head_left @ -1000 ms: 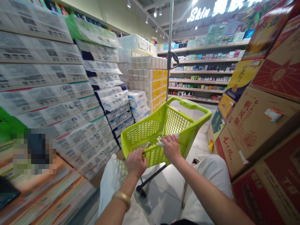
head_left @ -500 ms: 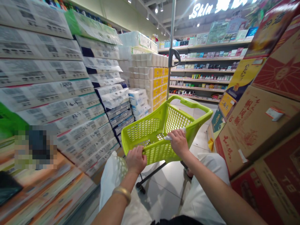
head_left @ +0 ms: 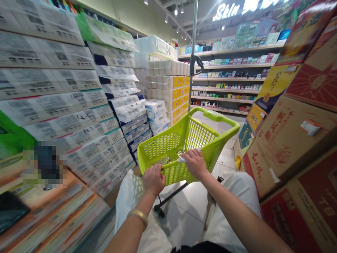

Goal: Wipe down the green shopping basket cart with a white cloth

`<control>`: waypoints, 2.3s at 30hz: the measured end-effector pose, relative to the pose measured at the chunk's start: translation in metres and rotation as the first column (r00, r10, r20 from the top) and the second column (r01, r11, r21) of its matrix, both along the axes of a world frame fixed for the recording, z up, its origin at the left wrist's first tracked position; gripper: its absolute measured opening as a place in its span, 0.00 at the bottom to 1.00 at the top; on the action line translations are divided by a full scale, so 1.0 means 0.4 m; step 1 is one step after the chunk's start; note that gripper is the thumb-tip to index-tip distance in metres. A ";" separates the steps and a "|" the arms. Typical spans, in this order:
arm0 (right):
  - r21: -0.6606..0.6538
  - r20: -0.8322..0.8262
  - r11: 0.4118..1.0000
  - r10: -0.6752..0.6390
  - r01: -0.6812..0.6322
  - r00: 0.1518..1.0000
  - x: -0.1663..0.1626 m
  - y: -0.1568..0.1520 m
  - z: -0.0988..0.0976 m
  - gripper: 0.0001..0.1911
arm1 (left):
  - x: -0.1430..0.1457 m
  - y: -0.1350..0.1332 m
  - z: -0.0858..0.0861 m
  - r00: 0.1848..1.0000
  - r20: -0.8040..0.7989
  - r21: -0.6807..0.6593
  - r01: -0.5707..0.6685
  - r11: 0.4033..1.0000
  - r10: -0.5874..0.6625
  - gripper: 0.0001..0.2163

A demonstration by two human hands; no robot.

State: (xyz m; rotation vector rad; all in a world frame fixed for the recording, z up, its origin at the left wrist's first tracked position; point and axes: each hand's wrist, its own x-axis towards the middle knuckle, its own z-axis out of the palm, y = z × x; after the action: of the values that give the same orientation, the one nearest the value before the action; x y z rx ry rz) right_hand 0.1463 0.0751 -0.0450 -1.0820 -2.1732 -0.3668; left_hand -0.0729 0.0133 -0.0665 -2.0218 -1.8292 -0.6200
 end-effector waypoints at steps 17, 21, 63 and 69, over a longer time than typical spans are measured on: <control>-0.039 -0.061 0.999 -0.028 0.026 0.998 -0.114 -0.034 -0.025 0.10 | 0.002 -0.002 -0.001 1.000 0.013 0.020 -0.011 1.000 0.011 0.11; -0.046 0.085 0.999 0.023 -0.020 0.996 0.003 0.001 0.011 0.10 | 0.000 -0.004 0.001 1.000 0.006 0.008 0.005 1.000 -0.005 0.11; -0.092 -0.168 0.988 -0.136 0.122 0.976 -0.183 -0.038 -0.050 0.11 | 0.010 0.008 0.001 0.998 0.004 0.005 -0.064 0.998 0.064 0.11; -0.045 0.003 0.998 0.053 -0.053 0.999 -0.110 -0.027 -0.032 0.14 | 0.003 0.002 -0.001 0.999 0.008 -0.016 -0.033 0.999 0.033 0.13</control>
State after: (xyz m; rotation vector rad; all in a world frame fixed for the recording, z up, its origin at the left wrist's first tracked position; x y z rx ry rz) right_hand 0.1024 0.0644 -0.0578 -1.0467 -2.2182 -0.2981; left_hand -0.0716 0.0142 -0.0670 -1.9971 -1.8739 -0.6071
